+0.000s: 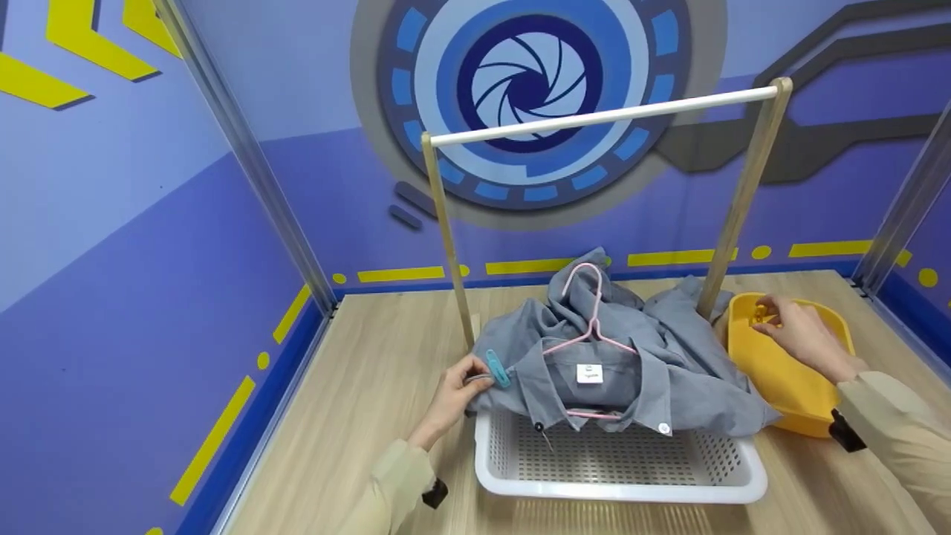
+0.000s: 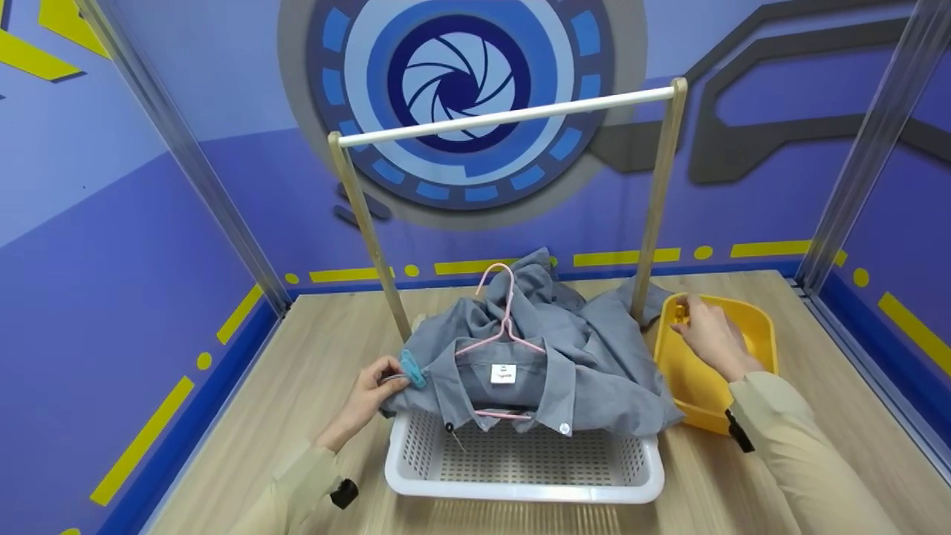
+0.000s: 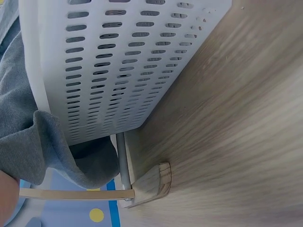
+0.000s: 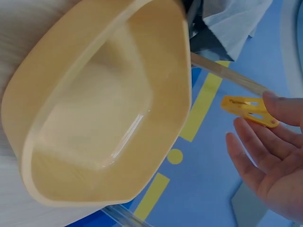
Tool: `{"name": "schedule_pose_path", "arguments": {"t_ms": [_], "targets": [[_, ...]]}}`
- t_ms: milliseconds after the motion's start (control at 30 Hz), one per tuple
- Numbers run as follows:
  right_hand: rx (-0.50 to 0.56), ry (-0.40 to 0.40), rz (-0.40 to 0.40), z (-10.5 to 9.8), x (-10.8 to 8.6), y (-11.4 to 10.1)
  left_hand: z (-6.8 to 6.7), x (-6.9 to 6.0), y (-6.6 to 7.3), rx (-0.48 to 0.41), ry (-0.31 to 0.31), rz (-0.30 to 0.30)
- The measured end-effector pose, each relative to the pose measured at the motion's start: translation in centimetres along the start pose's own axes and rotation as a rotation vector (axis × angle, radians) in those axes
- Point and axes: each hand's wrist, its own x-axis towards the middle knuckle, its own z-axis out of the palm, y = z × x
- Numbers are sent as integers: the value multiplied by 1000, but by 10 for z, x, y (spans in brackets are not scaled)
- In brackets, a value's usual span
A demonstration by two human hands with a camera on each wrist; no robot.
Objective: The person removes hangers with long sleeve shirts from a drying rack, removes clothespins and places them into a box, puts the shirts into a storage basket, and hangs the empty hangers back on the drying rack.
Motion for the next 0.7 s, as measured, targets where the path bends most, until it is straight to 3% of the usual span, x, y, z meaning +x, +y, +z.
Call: {"name": "schedule_pose_path", "arguments": {"t_ms": [133,433,700], "targets": [[-20,-52,11,3,1,6,0,0,17,-3,-2,-17],[-5,-106,64,13,-2,18,0,-1,16,0,-11,-20],[-31,-221,83,16,0,22,1,-1,16,-6,-3,-31]]}}
